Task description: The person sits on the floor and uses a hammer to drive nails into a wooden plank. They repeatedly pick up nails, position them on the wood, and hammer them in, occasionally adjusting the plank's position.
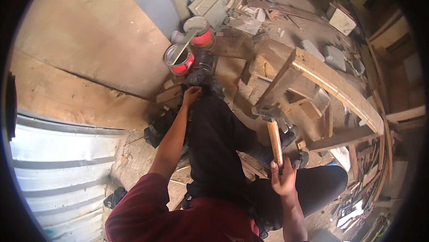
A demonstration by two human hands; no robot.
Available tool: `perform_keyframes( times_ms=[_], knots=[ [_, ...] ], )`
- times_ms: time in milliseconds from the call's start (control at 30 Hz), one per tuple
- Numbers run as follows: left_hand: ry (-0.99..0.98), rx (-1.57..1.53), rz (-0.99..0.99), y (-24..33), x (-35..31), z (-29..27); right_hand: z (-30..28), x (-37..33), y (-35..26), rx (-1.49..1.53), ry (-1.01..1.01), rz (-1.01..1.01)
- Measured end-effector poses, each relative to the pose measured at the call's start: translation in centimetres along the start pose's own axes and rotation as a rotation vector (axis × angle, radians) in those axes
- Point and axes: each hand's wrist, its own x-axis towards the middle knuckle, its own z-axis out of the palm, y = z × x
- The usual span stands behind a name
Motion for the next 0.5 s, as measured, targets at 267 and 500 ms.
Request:
perform_keyframes(
  times_ms=[267,500],
  knots=[
    [-0.163,0.523,0.086,-13.6,2.5,0.1,-1.2,0.9,-0.3,0.526,0.172,0.393],
    [-0.232,0.865,0.340,-8.8,2.3,2.4,1.9,-4.0,2.6,0.666,0.335,0.563]
  ],
)
